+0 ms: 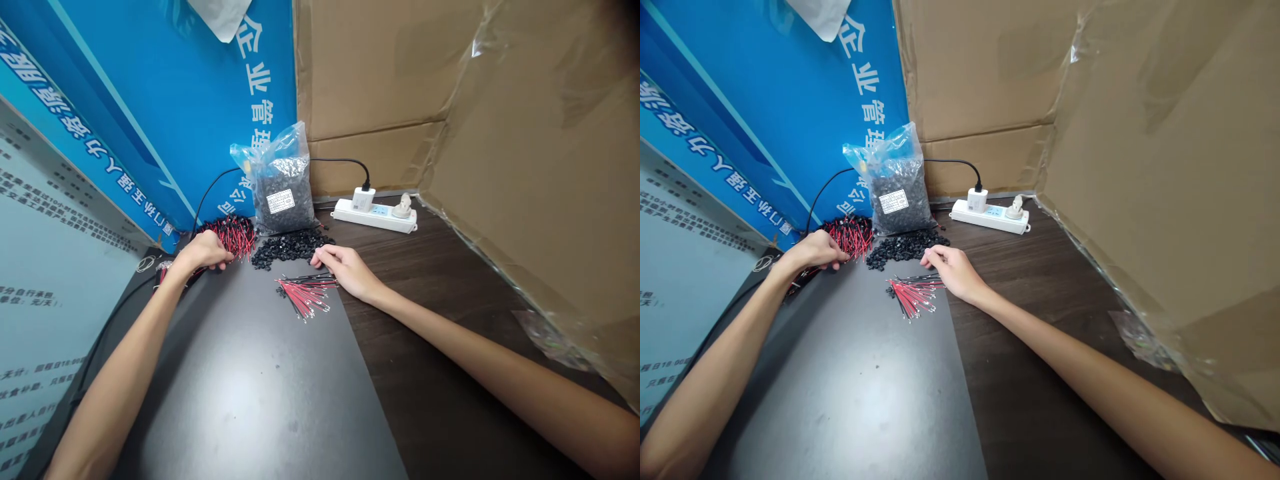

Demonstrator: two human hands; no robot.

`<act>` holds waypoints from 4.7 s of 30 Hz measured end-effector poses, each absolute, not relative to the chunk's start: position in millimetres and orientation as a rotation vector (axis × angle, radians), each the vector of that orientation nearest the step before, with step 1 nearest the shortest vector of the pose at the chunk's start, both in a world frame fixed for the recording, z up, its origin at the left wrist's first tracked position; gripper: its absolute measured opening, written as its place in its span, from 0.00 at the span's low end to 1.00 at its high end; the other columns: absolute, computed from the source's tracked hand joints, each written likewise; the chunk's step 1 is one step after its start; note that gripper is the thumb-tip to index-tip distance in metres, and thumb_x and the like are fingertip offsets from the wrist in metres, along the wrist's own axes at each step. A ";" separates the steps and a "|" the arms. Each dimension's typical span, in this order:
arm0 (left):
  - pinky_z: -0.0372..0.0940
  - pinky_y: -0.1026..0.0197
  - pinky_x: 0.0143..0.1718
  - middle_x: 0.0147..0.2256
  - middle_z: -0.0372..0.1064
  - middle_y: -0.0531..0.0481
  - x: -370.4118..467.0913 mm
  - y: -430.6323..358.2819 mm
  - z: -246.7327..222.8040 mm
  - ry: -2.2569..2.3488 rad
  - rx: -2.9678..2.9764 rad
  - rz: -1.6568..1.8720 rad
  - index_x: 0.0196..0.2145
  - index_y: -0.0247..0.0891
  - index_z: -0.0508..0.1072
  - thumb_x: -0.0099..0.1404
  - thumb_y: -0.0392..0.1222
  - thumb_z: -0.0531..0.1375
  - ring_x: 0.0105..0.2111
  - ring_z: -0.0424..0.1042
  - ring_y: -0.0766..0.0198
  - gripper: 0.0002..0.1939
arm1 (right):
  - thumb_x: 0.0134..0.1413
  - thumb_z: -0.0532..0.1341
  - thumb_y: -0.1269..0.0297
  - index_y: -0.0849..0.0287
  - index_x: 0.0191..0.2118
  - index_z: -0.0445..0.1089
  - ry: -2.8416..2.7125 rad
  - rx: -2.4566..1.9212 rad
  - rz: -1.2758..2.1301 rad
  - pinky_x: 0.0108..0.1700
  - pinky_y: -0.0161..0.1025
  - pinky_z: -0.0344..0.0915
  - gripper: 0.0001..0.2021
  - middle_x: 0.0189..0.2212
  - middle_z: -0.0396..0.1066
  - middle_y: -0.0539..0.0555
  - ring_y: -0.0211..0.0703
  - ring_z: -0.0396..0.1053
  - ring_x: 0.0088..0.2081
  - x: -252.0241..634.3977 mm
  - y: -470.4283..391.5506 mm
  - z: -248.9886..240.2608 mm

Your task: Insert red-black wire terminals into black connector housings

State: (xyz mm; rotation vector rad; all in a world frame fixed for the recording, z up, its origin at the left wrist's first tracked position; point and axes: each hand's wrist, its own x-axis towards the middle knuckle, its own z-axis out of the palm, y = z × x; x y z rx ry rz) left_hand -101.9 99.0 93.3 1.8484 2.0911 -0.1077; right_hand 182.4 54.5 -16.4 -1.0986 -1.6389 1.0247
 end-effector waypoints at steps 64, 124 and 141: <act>0.65 0.55 0.39 0.29 0.75 0.40 -66.6 101.5 49.3 2.240 2.142 0.317 0.26 0.39 0.77 0.66 0.50 0.55 0.38 0.77 0.49 0.17 | 0.63 0.54 0.53 0.58 0.29 0.72 -1.626 -1.093 1.039 0.35 0.39 0.61 0.18 0.30 0.74 0.54 0.42 0.66 0.31 182.7 54.8 -15.5; 0.68 0.61 0.37 0.38 0.72 0.48 -18.5 36.7 11.2 1.190 2.423 1.418 0.45 0.37 0.76 0.71 0.35 0.55 0.33 0.71 0.65 0.10 | 0.58 0.61 0.73 0.58 0.33 0.71 -2.160 -1.082 0.396 0.39 0.38 0.64 0.04 0.32 0.71 0.52 0.42 0.70 0.35 175.3 26.8 -6.9; 0.69 0.61 0.35 0.35 0.77 0.48 -18.1 40.0 7.8 1.023 2.428 1.354 0.38 0.37 0.76 0.68 0.40 0.63 0.30 0.73 0.65 0.04 | 0.62 0.58 0.54 0.59 0.35 0.68 -1.722 -0.999 1.066 0.34 0.37 0.61 0.13 0.29 0.69 0.51 0.38 0.65 0.29 182.1 43.1 -12.1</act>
